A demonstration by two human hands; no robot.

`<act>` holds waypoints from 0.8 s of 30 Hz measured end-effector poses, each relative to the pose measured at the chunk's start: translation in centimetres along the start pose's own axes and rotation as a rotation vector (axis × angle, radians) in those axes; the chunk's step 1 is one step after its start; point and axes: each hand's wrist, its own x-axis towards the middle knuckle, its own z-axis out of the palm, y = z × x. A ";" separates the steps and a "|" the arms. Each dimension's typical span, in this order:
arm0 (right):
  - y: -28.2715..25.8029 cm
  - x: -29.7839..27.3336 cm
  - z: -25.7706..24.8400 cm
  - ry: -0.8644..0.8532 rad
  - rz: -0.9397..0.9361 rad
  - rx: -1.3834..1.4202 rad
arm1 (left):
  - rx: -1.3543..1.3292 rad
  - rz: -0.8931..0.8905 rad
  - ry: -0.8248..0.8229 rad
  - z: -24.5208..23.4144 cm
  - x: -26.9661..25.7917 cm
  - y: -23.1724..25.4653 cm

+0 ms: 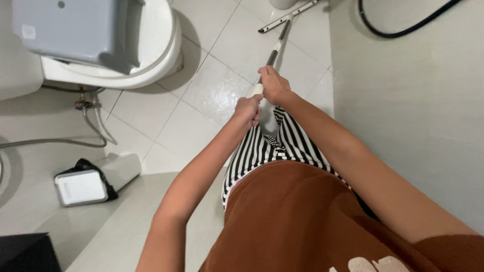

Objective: The person uses a squeegee to push water across a tiled bathroom floor, maneuvering around a toilet and pedestal sink, and then moves cleaning bottles on the floor by hand.

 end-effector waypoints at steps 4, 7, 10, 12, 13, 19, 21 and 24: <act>3.4 -0.2 -2.6 -0.020 0.020 -0.068 | -0.062 -0.024 -0.004 5.2 1.2 1.0; 6.4 0.3 -4.7 -0.081 -0.057 -0.142 | 0.080 -0.020 0.009 8.3 0.4 2.1; 10.4 -0.1 -7.9 -0.122 -0.266 -0.166 | -0.071 -0.097 -0.177 12.8 0.8 2.5; 13.4 -0.4 -10.7 -0.087 -0.396 -0.117 | -0.191 -0.150 -0.348 16.5 2.2 3.2; 15.1 -0.7 -12.1 -0.052 -0.439 -0.071 | -0.207 -0.169 -0.426 18.4 3.1 3.8; 21.5 -2.3 -17.6 0.171 -0.548 0.318 | -0.521 -0.227 -0.671 28.6 3.9 7.4; 22.6 -2.4 -19.2 0.192 -0.687 0.338 | -0.591 -0.256 -0.662 29.6 2.6 8.4; 23.5 -3.2 -20.1 0.156 -0.799 0.354 | -0.627 -0.292 -0.606 29.8 1.2 8.4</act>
